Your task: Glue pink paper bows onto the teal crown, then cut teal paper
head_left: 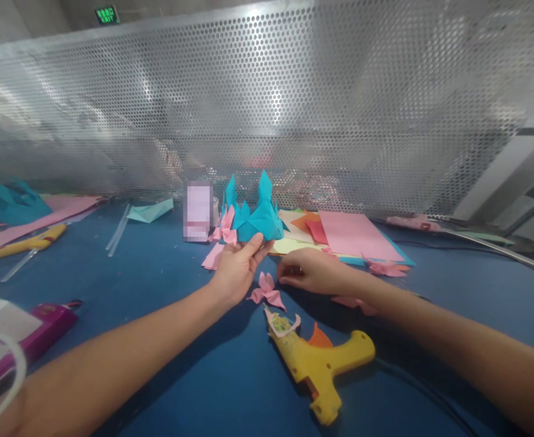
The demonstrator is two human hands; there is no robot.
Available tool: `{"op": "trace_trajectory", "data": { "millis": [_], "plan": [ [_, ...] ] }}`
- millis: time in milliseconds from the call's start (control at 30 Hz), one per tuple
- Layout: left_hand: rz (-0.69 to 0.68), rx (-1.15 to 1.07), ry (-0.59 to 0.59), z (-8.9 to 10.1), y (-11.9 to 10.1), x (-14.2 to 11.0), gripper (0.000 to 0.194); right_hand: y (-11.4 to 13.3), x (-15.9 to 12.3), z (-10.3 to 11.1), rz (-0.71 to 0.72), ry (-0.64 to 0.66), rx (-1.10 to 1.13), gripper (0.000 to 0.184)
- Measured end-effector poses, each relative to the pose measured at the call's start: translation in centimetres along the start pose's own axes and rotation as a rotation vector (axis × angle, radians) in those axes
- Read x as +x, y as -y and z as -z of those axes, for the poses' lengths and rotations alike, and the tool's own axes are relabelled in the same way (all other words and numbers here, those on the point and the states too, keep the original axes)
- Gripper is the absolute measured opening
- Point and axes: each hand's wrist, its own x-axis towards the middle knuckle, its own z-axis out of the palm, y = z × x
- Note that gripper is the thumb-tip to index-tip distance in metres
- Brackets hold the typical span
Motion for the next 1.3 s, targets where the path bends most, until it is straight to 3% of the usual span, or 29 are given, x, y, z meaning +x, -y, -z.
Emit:
{"op": "trace_trajectory", "data": {
  "millis": [200, 400, 633, 733, 867, 1067, 1300],
  "plan": [
    [-0.02, 0.014, 0.024, 0.1, 0.0, 0.0, 0.015, 0.9, -0.6, 1.3, -0.166, 0.211, 0.18, 0.018],
    [-0.016, -0.006, -0.025, 0.1, 0.1, 0.0, 0.025, 2.0, -0.5, -0.3, -0.239, 0.152, 0.163, 0.034],
    [-0.028, -0.028, -0.031, 0.1, -0.2, 0.1, 0.044, 1.4, -0.6, 1.1, -0.342, 0.036, -0.017, 0.017],
    [-0.057, -0.008, -0.004, 0.2, -0.5, 0.4, 0.037, 1.7, -0.7, 1.7, -0.347, 0.07, 0.01, 0.032],
    [-0.063, -0.007, -0.032, 0.2, -0.8, 0.7, 0.015, 2.5, -0.8, 0.8, -0.302, 0.073, 0.087, 0.048],
    [-0.047, -0.027, -0.054, 0.1, -0.8, 0.6, 0.012, 2.9, -0.8, -0.6, -0.282, 0.089, 0.05, 0.04],
    [-0.062, -0.026, -0.019, 0.2, -0.8, 0.6, 0.01, 2.1, -0.9, 1.1, -0.346, 0.068, -0.028, 0.025]
  ]
}}
